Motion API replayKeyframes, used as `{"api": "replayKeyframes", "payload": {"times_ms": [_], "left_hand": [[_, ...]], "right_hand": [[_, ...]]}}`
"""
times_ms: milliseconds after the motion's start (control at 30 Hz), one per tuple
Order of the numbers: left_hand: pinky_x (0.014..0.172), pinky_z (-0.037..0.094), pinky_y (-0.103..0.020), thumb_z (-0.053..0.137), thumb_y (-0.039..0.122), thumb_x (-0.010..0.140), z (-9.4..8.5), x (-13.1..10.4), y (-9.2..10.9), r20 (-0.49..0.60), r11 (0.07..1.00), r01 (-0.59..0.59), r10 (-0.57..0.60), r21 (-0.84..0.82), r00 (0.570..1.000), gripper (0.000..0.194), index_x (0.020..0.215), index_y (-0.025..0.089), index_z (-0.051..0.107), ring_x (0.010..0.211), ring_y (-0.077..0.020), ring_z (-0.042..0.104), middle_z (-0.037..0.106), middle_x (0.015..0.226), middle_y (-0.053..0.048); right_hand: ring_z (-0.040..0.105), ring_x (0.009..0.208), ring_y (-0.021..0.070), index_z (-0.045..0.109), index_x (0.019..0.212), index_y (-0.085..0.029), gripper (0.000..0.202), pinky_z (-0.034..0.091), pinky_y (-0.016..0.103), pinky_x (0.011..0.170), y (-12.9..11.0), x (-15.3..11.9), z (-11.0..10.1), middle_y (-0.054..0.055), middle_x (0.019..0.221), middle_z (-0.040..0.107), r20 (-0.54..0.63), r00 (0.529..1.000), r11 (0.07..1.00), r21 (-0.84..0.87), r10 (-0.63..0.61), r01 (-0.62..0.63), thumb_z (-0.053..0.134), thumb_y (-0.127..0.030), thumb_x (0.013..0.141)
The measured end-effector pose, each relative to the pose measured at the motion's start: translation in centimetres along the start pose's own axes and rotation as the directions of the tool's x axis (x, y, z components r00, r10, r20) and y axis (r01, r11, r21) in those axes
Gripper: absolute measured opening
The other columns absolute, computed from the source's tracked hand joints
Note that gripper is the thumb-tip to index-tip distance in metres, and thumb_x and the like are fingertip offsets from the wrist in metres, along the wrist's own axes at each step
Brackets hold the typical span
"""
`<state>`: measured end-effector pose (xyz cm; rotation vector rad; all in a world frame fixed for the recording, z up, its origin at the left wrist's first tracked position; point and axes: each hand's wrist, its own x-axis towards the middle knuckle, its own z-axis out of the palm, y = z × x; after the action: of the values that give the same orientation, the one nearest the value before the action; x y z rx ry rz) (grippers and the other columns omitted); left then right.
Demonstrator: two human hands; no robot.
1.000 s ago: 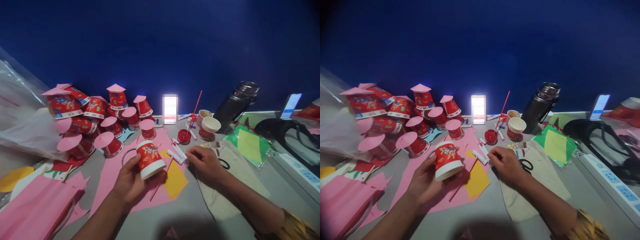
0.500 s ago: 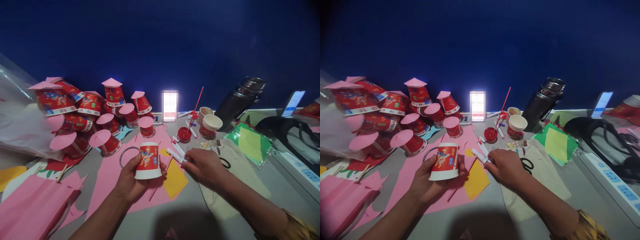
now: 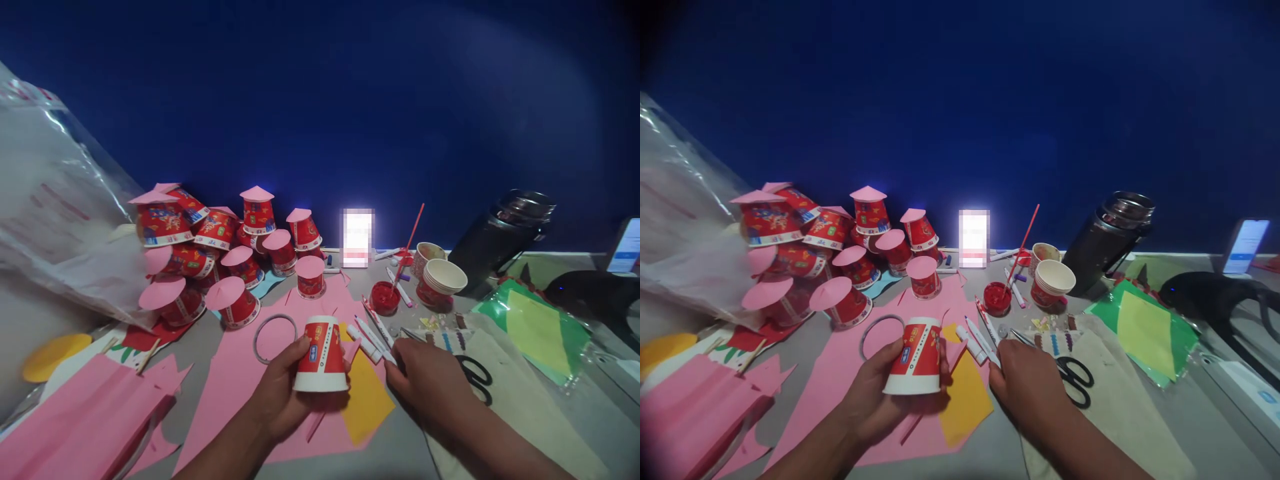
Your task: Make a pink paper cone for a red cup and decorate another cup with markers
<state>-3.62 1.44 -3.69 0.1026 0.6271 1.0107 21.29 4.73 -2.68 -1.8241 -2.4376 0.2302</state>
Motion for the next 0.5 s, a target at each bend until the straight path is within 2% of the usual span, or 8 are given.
{"api": "replayKeyframes", "payload": {"times_ms": [100, 167, 200, 267, 333, 367, 433, 500], "left_hand": [[0.089, 0.058, -0.05, 0.068, 0.043, 0.093, 0.2, 0.2, -0.1, 0.043, 0.999, 0.029, -0.028, -0.017, 0.999, 0.044, 0.119, 0.007, 0.069, 0.096, -0.0326, 0.076, 0.077, 0.109, -0.021], [0.079, 0.059, -0.048, 0.065, 0.051, 0.094, -0.1, 0.4, -0.2, 0.095, 1.0, 0.022, -0.024, 0.02, 0.995, 0.05, 0.12, 0.008, 0.069, 0.092, -0.0336, 0.076, 0.078, 0.103, -0.022], [0.076, 0.059, -0.046, 0.066, 0.052, 0.094, -0.3, 0.4, -0.3, 0.101, 0.999, 0.013, -0.016, 0.037, 0.995, 0.05, 0.12, 0.01, 0.07, 0.09, -0.0338, 0.076, 0.078, 0.1, -0.02], [0.076, 0.059, -0.044, 0.072, 0.045, 0.091, -0.6, 0.4, -0.4, 0.065, 0.999, -0.018, 0.015, 0.036, 0.998, 0.043, 0.119, 0.012, 0.07, 0.087, -0.0319, 0.077, 0.079, 0.099, -0.017], [0.084, 0.059, -0.043, 0.077, 0.035, 0.087, -0.6, 0.3, -0.3, 0.006, 0.999, -0.032, 0.032, -0.007, 0.999, 0.038, 0.117, 0.012, 0.07, 0.087, -0.0289, 0.077, 0.08, 0.1, -0.014], [0.088, 0.058, -0.044, 0.078, 0.033, 0.086, -0.4, 0.2, -0.2, -0.017, 0.999, -0.029, 0.028, -0.034, 0.999, 0.038, 0.116, 0.011, 0.07, 0.087, -0.0282, 0.077, 0.08, 0.101, -0.015], [0.092, 0.058, -0.046, 0.078, 0.034, 0.085, 0.1, 0.1, 0.1, -0.035, 0.998, -0.002, 0.0, -0.069, 0.999, 0.04, 0.115, 0.009, 0.07, 0.089, -0.0296, 0.077, 0.08, 0.104, -0.017], [0.091, 0.058, -0.048, 0.076, 0.037, 0.086, 0.6, 0.0, 0.3, -0.019, 0.997, 0.021, -0.023, -0.068, 1.0, 0.043, 0.115, 0.006, 0.069, 0.091, -0.0323, 0.077, 0.079, 0.106, -0.021]], "right_hand": [[0.057, 0.058, 0.0196, 0.062, 0.072, -0.022, 0.015, 0.028, 0.03, 0.055, 0.4, 0.0, 0.1, 0.004, 0.062, 0.066, -0.046, 0.998, 0.956, 0.293, 0.043, -0.028, 0.067, -0.03, 0.083], [0.054, 0.057, 0.0177, 0.063, 0.076, -0.022, 0.016, 0.031, 0.028, 0.054, 0.3, -0.1, 0.5, 0.0, 0.061, 0.062, -0.008, 0.997, 0.807, 0.588, 0.071, -0.053, 0.069, -0.035, 0.082], [0.054, 0.058, 0.017, 0.066, 0.081, -0.022, 0.017, 0.034, 0.028, 0.054, 0.2, -0.2, 0.7, -0.001, 0.063, 0.061, 0.022, 0.996, 0.677, 0.732, 0.085, -0.074, 0.071, -0.038, 0.082], [0.055, 0.06, 0.0159, 0.069, 0.096, -0.022, 0.025, 0.038, 0.027, 0.055, -0.1, -0.4, 1.1, -0.001, 0.07, 0.062, 0.083, 0.987, 0.34, 0.932, 0.136, -0.125, 0.075, -0.043, 0.083], [0.054, 0.06, 0.0137, 0.07, 0.102, -0.022, 0.034, 0.039, 0.024, 0.054, -0.3, -0.3, 1.0, -0.002, 0.071, 0.061, 0.148, 0.968, 0.01, 0.988, 0.202, -0.153, 0.081, -0.046, 0.081], [0.05, 0.057, 0.0121, 0.071, 0.1, -0.022, 0.036, 0.037, 0.023, 0.052, -0.3, -0.2, 0.7, -0.002, 0.067, 0.059, 0.172, 0.958, -0.116, 0.982, 0.231, -0.148, 0.084, -0.047, 0.079], [0.043, 0.054, 0.009, 0.07, 0.088, -0.019, 0.038, 0.034, 0.019, 0.048, -0.1, 0.3, -0.2, -0.004, 0.061, 0.053, 0.186, 0.944, -0.293, 0.951, 0.273, -0.102, 0.092, -0.043, 0.07], [0.039, 0.054, 0.0071, 0.068, 0.08, -0.018, 0.039, 0.034, 0.017, 0.045, 0.1, 0.9, -1.3, -0.006, 0.059, 0.049, 0.165, 0.942, -0.418, 0.908, 0.293, -0.029, 0.098, -0.036, 0.062]]}}
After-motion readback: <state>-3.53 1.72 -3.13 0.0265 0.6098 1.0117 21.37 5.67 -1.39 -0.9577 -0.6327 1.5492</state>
